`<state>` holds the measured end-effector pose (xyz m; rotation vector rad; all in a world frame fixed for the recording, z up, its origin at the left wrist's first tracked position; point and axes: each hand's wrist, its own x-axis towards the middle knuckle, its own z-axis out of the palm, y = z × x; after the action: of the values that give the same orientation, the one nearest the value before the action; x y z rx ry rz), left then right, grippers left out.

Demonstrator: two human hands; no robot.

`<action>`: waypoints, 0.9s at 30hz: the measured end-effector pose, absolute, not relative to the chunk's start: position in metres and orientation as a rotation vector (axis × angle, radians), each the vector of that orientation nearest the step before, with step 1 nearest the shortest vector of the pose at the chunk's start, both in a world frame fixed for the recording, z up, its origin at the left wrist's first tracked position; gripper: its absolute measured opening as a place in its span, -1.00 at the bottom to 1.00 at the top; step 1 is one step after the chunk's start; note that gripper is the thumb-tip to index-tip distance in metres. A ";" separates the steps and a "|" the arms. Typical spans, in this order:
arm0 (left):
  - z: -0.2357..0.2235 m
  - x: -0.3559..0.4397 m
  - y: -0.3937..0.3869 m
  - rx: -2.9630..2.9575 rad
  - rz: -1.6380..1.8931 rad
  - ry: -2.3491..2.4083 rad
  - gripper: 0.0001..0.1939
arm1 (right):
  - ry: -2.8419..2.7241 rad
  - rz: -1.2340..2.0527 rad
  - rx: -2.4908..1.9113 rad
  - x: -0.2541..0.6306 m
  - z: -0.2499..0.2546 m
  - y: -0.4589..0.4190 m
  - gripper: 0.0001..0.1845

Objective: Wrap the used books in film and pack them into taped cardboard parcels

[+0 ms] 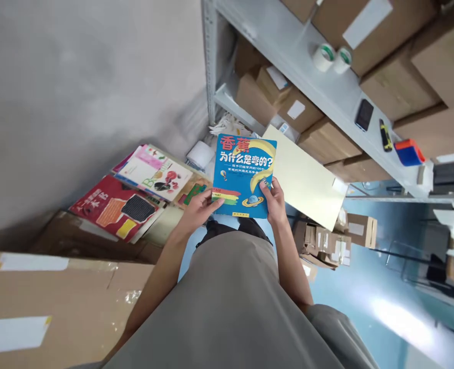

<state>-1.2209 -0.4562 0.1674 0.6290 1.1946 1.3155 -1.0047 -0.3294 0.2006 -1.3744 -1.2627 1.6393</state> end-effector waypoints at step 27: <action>0.170 -0.940 -0.163 0.557 1.142 1.296 -0.23 | -1.043 1.457 -1.315 -0.703 0.130 -0.123 -0.15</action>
<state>-0.9398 -0.1632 0.1699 0.5569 1.2956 1.1424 -0.7031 -0.1226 0.1302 -1.3150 -1.0428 1.4567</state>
